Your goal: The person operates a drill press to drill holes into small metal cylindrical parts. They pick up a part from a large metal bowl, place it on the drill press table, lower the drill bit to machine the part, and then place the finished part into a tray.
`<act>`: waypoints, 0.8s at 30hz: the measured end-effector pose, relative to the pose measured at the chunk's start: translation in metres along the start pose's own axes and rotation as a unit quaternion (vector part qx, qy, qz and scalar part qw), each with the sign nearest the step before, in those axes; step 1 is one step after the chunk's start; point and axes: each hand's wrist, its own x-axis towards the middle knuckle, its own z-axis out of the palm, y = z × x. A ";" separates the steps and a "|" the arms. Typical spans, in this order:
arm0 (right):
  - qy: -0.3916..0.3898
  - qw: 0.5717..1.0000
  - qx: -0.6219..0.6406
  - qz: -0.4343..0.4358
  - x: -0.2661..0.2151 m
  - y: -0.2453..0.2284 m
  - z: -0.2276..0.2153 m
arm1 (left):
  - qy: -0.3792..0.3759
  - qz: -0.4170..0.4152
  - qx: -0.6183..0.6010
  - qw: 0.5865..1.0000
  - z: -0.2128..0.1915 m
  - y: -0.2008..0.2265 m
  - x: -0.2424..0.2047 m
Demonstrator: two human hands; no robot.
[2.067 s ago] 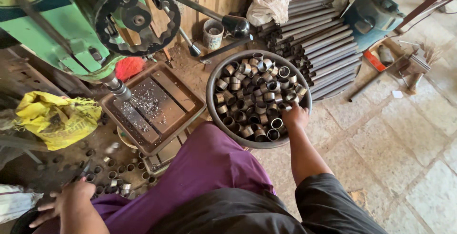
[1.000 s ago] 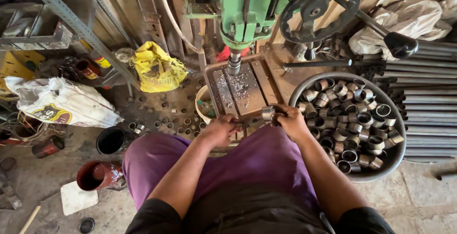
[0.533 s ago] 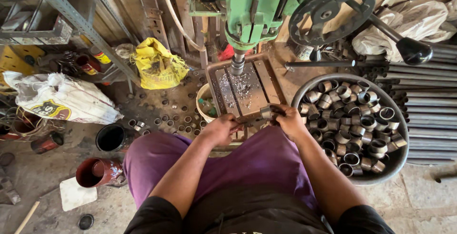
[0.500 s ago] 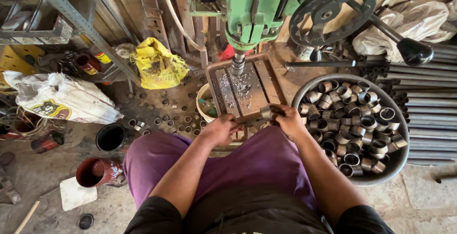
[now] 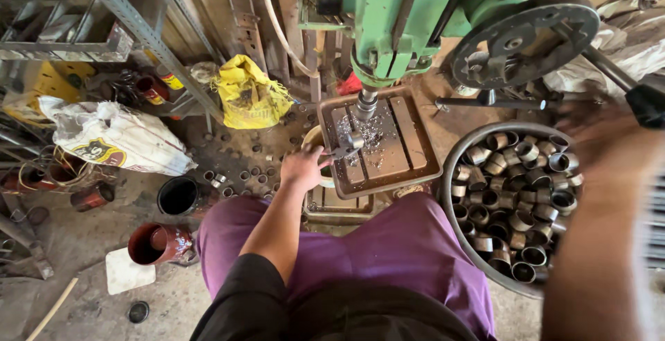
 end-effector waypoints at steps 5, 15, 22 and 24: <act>-0.034 0.840 -0.539 0.055 0.083 -0.060 -0.108 | 0.016 -0.014 -0.015 1.000 0.020 -0.003 0.017; -0.104 0.862 -0.496 0.010 -0.014 -0.051 0.058 | 0.059 -0.008 -0.066 0.996 0.011 -0.005 0.013; 0.013 0.913 -0.406 -0.025 -0.033 -0.015 0.119 | 0.056 -0.007 -0.051 0.997 0.010 -0.004 0.014; 0.012 0.905 -0.425 -0.024 -0.033 -0.022 0.118 | 0.035 -0.019 -0.055 0.998 0.007 -0.003 0.014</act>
